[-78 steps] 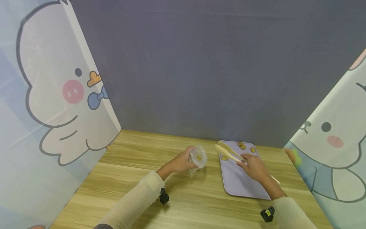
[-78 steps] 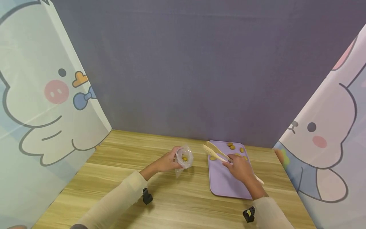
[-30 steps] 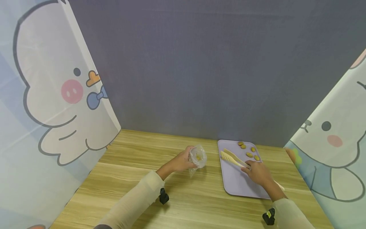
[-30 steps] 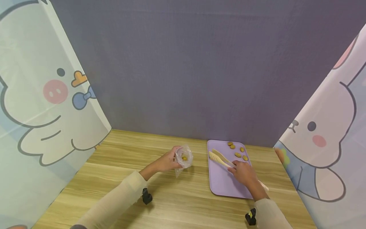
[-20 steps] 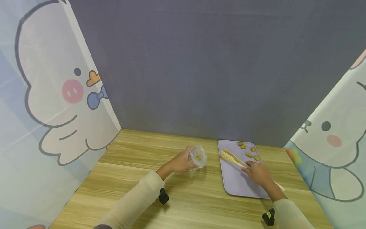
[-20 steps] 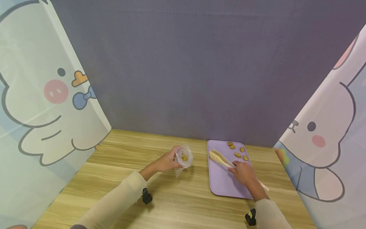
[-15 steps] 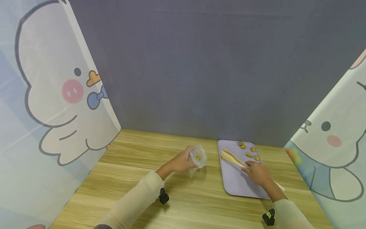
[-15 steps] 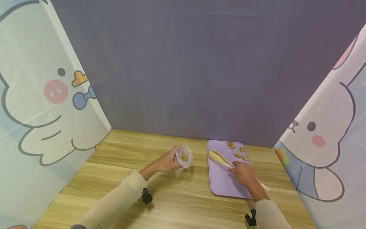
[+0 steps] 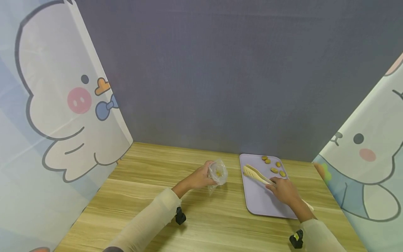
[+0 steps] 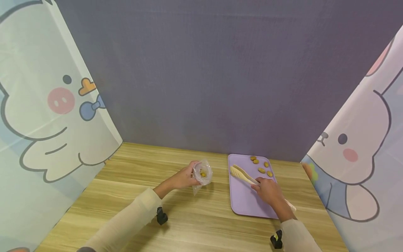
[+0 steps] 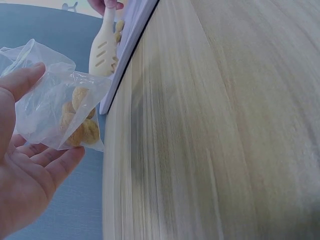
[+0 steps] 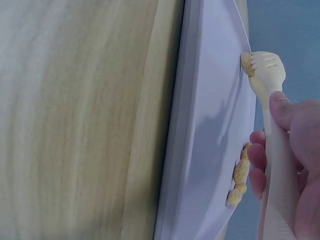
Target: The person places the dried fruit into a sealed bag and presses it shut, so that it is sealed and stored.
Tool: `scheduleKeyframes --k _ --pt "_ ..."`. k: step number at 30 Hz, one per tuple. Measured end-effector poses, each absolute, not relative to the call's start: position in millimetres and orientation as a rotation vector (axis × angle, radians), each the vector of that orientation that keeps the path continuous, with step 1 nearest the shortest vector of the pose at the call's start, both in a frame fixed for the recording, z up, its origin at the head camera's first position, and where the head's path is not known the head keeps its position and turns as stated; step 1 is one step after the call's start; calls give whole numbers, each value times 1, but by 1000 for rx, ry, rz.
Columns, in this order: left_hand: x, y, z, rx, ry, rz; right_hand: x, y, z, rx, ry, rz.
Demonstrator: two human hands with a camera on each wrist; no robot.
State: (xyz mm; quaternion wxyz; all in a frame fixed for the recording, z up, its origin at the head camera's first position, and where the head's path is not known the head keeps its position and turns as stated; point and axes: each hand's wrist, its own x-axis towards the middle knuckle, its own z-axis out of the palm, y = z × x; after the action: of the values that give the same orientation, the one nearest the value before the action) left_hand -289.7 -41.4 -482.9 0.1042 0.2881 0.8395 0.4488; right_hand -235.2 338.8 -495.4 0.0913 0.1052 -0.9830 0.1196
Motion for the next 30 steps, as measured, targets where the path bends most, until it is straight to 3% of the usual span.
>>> scheduleKeyframes --k 30 --pt "-292 -40 -484 839 2485 1309 -236 331 -464 399 -2834 370"
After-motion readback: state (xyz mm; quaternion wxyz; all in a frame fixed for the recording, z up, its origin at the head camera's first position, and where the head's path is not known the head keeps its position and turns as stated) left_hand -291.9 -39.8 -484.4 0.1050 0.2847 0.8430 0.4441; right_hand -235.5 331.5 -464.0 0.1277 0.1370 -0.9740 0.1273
